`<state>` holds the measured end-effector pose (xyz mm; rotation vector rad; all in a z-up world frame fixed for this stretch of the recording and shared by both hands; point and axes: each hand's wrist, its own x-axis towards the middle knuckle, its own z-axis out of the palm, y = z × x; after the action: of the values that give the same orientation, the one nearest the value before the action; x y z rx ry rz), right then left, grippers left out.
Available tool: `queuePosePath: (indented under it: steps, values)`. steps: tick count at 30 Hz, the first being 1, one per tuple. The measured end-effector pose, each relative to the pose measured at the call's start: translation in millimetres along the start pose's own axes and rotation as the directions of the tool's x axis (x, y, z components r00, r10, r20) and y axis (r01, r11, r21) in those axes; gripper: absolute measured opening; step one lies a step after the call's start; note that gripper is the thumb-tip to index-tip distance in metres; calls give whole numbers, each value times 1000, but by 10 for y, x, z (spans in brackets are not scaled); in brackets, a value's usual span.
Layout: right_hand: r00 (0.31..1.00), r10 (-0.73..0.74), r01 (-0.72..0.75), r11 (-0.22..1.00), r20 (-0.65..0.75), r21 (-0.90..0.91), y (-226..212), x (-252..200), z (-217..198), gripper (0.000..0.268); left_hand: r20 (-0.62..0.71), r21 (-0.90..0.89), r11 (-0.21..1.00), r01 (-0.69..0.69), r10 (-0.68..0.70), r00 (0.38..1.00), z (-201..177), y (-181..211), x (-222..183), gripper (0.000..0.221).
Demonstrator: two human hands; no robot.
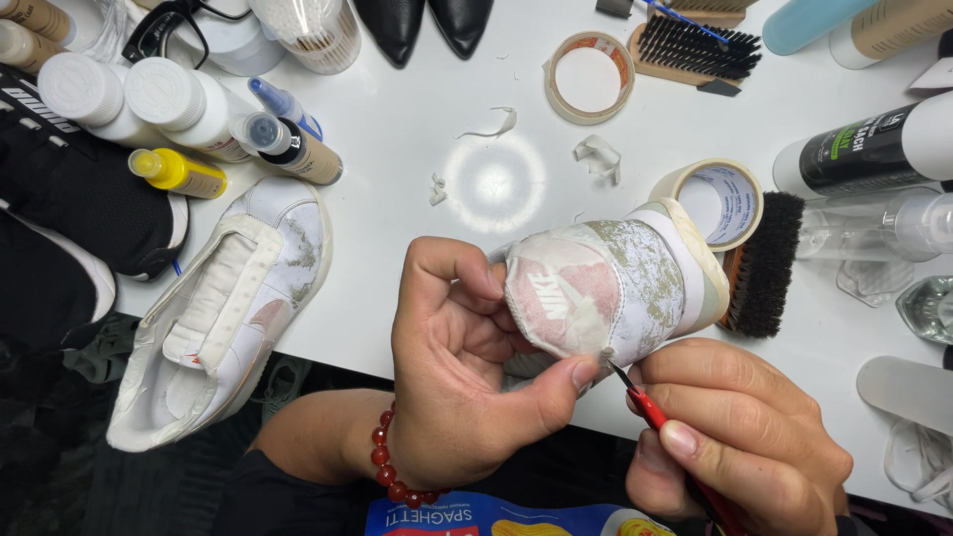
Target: The recorder is removing masking tape and cleaning up details on a pair of customized or repaired sneakers using a utility knife and a fine brush.
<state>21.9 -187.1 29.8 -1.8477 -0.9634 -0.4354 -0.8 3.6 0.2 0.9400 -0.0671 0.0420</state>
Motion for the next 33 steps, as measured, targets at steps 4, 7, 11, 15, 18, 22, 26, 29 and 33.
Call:
queuePosePath:
  steps: [4,7,11,15,18,22,26,29,33]
  values:
    - [1000,-18,18,1000,-4,-23,14,-12,9,27,-2,13,1000,-6,6,1000,-11,-1,-1,62]
    - [1000,-5,5,1000,-7,-15,2,-23,11,27,-1,12,1000,-6,6,1000,-16,-3,-3,62]
    - [1000,-14,14,999,-5,-33,15,-30,10,27,2,9,1000,-7,7,1000,-17,-4,7,62]
    - [999,-50,50,998,-18,-38,49,-46,14,27,-5,13,1000,-10,10,1000,-16,1,14,62]
    - [1000,-26,25,998,-7,-53,11,-43,3,27,2,18,1000,-8,8,1000,-14,7,24,62]
    - [996,-90,90,995,-6,-47,77,-33,-10,28,9,13,1000,-9,9,1000,-14,28,40,61]
    - [986,-166,167,986,23,-28,133,-16,-14,29,13,0,1000,-12,12,1000,-15,38,41,60]
    - [982,-171,172,985,-87,3,165,-132,25,27,12,-3,1000,-15,15,1000,-17,39,35,59]
    - [988,-102,98,994,-112,-43,170,-181,-46,30,29,43,999,-9,8,1000,-1,24,7,61]
